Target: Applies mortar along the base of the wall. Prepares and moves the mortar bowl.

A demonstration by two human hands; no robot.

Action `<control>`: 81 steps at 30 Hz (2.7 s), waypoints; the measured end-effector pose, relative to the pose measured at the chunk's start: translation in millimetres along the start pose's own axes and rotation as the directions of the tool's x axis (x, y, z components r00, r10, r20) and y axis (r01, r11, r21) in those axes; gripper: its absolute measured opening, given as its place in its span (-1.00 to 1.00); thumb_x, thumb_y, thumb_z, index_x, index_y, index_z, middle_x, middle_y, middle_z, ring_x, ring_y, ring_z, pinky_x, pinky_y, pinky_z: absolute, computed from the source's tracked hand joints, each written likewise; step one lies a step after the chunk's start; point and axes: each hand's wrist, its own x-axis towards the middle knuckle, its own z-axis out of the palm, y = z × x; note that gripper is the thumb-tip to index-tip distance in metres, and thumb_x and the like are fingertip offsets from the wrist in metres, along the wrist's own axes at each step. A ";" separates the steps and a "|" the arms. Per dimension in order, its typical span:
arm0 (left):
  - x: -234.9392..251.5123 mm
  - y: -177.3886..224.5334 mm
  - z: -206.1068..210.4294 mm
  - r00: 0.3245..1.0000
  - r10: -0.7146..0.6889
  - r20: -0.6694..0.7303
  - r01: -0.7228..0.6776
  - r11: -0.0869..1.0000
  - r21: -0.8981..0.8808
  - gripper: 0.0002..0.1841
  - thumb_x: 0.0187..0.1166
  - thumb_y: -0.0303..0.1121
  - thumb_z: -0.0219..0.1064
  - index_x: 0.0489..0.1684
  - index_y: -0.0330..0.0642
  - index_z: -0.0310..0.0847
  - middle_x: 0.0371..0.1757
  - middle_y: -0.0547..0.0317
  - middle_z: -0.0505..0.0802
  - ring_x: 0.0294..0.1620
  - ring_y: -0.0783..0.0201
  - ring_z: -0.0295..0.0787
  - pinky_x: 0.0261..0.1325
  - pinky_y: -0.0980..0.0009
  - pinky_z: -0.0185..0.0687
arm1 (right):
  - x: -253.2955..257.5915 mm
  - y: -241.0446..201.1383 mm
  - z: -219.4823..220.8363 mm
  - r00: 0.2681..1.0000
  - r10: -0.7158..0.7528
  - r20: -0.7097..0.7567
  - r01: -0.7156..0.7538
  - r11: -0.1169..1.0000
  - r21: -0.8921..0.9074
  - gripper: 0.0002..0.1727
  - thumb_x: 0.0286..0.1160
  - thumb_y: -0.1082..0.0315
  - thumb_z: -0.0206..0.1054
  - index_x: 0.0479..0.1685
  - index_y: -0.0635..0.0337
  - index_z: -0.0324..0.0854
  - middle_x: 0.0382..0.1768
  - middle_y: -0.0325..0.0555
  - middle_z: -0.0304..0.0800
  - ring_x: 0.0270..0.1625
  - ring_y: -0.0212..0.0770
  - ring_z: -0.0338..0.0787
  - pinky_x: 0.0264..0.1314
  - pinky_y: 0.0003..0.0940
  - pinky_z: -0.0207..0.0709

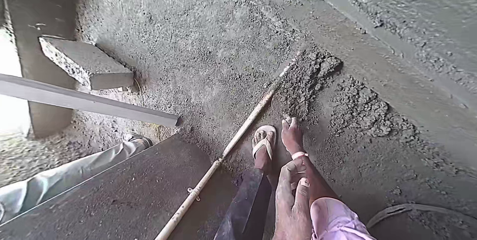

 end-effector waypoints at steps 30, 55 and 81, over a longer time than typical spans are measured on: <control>-39.5 -39.8 34.5 0.988 0.028 0.153 -0.059 0.977 0.203 -0.57 0.73 -0.42 -0.04 0.47 -0.51 0.40 0.36 -0.19 0.67 0.39 0.10 0.65 0.47 0.19 0.60 | -59.3 148.1 -38.4 0.949 -0.002 -0.315 0.149 0.884 0.443 -0.56 0.77 0.22 0.19 0.38 0.41 0.51 -0.21 0.17 0.73 -0.32 -0.04 0.74 -0.13 -0.02 0.68; -63.6 -71.0 41.4 0.974 0.004 0.226 -0.076 0.948 0.310 -0.55 0.76 -0.39 -0.04 0.49 -0.51 0.39 0.36 -0.21 0.68 0.37 0.12 0.67 0.46 0.20 0.60 | -207.2 259.4 -46.7 0.975 0.201 0.096 -0.206 0.656 0.726 -0.64 0.87 0.10 0.03 0.26 0.21 0.45 -0.71 -0.29 0.34 -0.84 -0.37 0.36 -0.82 -0.42 0.41; 5.8 17.2 11.8 0.996 -0.075 -0.043 0.070 0.991 -0.110 -0.56 0.71 -0.45 -0.04 0.48 -0.51 0.39 0.37 -0.21 0.66 0.36 0.12 0.66 0.44 0.24 0.61 | -15.9 25.1 -65.5 0.993 -0.024 0.115 0.015 0.997 0.081 -0.57 0.88 0.14 0.04 0.45 0.26 0.44 -0.32 0.16 0.69 -0.41 0.02 0.73 -0.27 0.02 0.68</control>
